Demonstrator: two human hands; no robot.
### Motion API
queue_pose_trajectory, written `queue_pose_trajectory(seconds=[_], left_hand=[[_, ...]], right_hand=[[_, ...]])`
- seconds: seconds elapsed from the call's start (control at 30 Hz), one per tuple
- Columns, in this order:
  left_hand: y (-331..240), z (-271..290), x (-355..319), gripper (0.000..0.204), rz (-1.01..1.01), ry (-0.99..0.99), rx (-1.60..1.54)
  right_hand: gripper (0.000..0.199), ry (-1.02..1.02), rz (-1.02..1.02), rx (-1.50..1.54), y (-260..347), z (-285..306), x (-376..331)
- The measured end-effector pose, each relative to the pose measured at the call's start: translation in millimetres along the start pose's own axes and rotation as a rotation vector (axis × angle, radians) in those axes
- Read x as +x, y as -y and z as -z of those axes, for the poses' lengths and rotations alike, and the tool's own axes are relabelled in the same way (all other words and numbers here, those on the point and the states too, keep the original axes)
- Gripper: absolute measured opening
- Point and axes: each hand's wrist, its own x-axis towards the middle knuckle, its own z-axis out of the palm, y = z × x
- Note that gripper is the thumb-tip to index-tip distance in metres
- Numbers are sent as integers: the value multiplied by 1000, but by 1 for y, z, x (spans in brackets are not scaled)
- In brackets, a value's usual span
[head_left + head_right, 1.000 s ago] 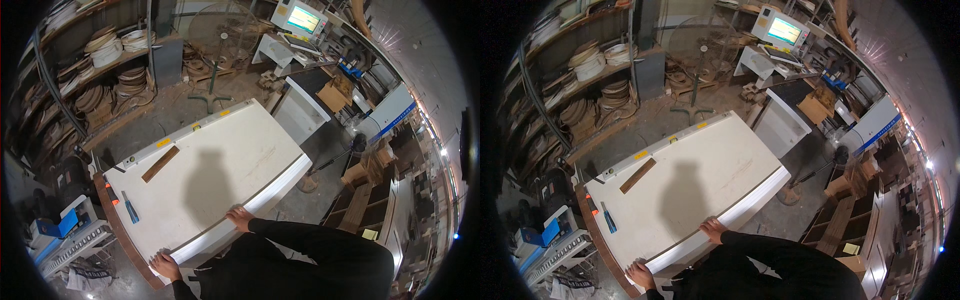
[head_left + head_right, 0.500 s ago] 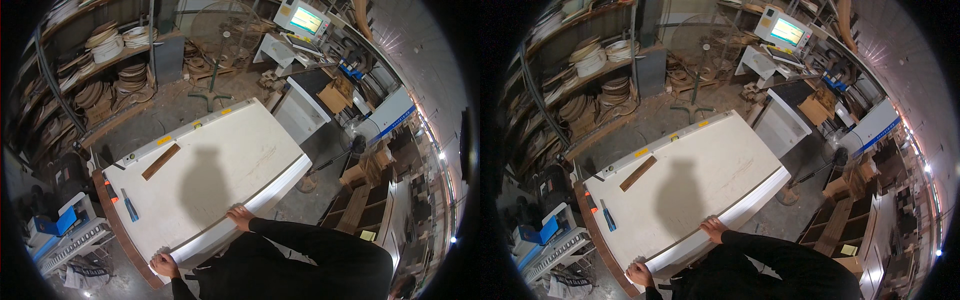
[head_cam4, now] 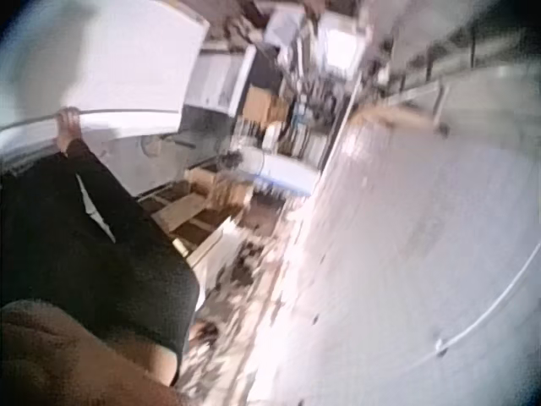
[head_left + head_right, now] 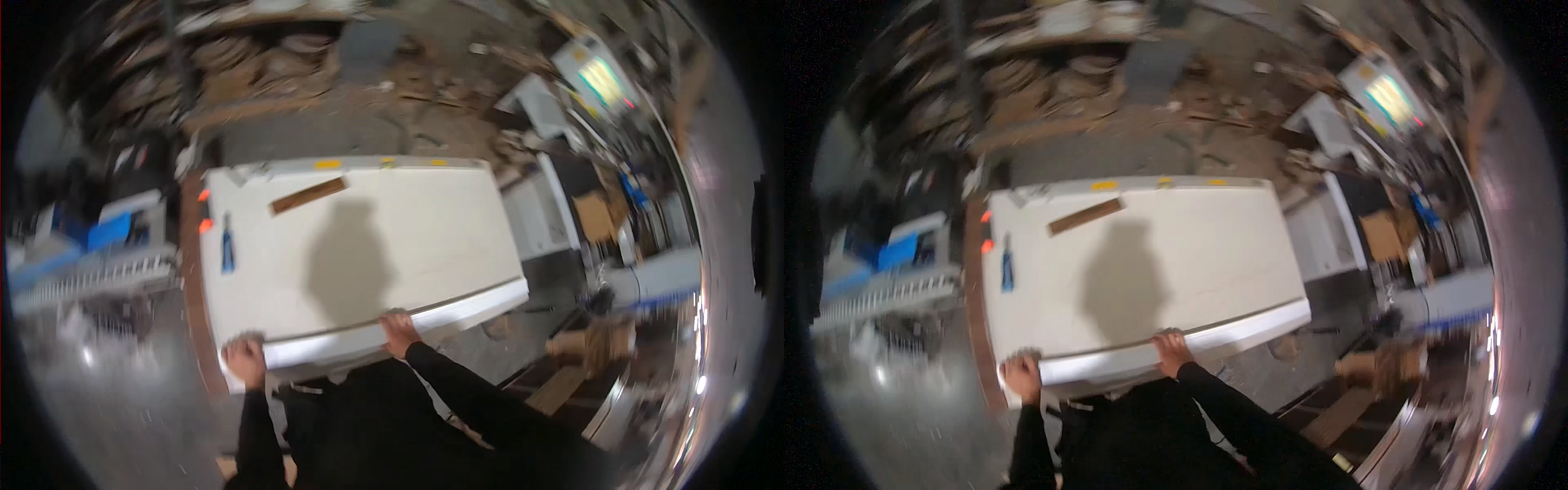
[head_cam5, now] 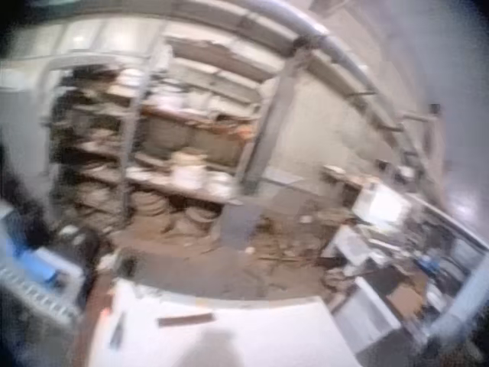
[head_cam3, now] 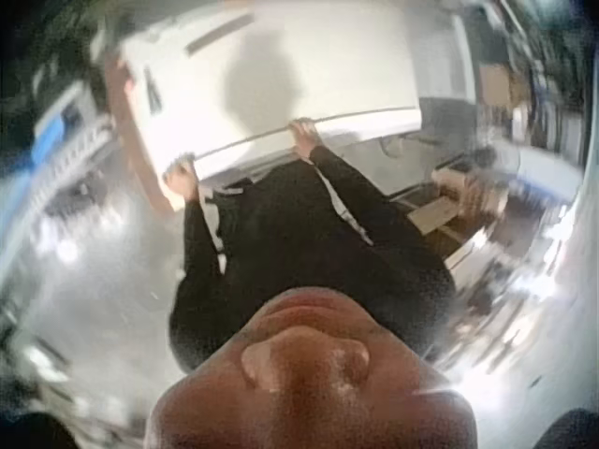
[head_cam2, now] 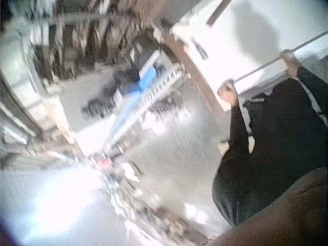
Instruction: Inspecting and moving white wood/bamboo furniture components on a workbench in a factory.
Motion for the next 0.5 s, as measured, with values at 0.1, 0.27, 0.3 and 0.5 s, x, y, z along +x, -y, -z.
queue_pose_trajectory(seconds=[0.1,0.27,0.3,0.5], left_hand=[[-5,4,6,17,29,0,-57],[-20,9,20,23,-139,181,-118],[-18,10,9,30,-201,273,-51],[-23,24,0,37,-240,233,5]], right_hand=[[86,19,-104,-10,3,-7,3],[85,-59,-105,-32,-32,-16,2],[86,-65,-45,-41,-29,-7,4],[84,-44,36,-19,-8,6,10]])
